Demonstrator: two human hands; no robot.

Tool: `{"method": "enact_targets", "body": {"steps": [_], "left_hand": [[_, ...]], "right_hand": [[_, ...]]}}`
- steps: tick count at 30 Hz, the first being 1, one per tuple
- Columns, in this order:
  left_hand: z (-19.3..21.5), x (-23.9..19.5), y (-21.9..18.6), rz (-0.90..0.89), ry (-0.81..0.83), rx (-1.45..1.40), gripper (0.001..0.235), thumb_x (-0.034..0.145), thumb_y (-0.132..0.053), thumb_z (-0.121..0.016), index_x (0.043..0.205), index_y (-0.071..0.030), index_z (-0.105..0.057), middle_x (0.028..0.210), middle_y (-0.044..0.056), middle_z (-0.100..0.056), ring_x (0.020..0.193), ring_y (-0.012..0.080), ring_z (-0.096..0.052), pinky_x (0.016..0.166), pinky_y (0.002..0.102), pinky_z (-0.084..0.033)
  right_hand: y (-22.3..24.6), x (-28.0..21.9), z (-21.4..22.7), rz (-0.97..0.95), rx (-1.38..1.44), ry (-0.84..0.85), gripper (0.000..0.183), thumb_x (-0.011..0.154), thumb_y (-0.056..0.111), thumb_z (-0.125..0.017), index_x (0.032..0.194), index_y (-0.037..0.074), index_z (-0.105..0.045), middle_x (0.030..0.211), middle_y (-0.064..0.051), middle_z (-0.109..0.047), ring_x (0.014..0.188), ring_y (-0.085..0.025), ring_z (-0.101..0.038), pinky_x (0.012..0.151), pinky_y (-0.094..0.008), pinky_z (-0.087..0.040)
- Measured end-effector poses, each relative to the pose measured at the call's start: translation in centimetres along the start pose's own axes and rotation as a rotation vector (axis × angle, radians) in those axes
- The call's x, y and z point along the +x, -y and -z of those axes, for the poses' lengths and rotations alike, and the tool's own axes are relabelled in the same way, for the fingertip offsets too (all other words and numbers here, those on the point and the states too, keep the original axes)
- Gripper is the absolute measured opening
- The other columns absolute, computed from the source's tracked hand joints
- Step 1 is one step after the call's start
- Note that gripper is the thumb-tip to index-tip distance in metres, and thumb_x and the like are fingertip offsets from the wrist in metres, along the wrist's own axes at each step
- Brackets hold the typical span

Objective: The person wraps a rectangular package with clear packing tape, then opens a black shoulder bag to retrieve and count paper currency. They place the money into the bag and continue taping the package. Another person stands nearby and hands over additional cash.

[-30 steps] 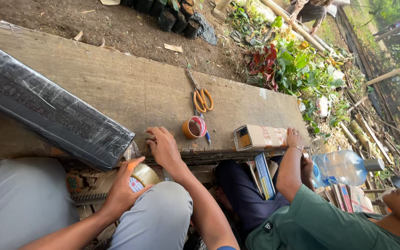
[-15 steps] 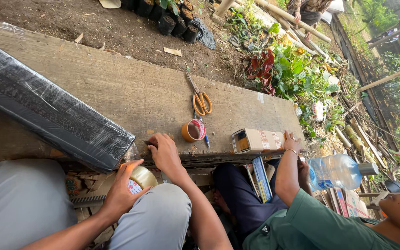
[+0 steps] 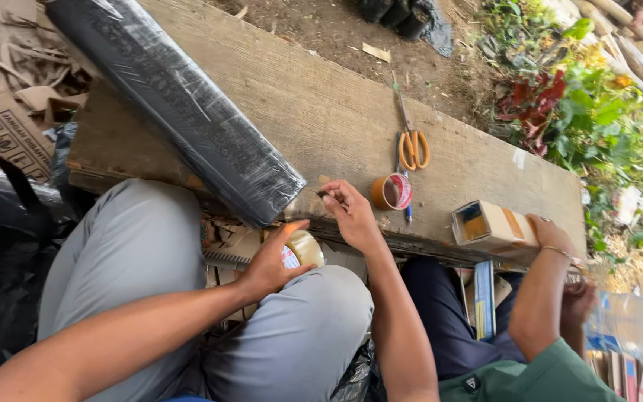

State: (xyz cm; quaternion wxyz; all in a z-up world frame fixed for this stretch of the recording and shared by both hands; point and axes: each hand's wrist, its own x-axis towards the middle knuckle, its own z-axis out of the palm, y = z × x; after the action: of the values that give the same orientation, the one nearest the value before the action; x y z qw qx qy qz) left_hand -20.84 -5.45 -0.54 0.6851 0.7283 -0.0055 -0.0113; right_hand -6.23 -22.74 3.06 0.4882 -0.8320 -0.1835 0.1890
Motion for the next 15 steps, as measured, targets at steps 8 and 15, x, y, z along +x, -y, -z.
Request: {"method": "enact_targets", "body": {"steps": [8,15], "left_hand": [[-0.2,0.0,0.3,-0.053,-0.04,0.013,0.094,0.073,-0.019,-0.09,0.153,-0.014,-0.039,0.149,0.014,-0.053,0.139,0.0317,-0.048,0.114,0.041,-0.038],[-0.5,0.4,0.7,0.004,-0.039,-0.103,0.091,0.074,-0.019,-0.089,0.151,-0.009,-0.042,0.151,0.014,-0.053,0.14,0.0267,-0.05,0.115,0.038,-0.038]], "right_hand": [[6.8,-1.3,0.9,0.46,-0.51,0.002,0.016,0.092,0.001,-0.069,0.105,0.006,-0.074,0.103,-0.008,-0.071,0.099,-0.027,-0.064,0.091,-0.037,-0.049],[8.9,-1.9,0.1,0.706,-0.769,-0.041,0.023,0.083,0.004,-0.07,0.104,0.011,-0.076,0.098,-0.002,-0.07,0.095,-0.023,-0.063,0.091,-0.039,-0.048]]}}
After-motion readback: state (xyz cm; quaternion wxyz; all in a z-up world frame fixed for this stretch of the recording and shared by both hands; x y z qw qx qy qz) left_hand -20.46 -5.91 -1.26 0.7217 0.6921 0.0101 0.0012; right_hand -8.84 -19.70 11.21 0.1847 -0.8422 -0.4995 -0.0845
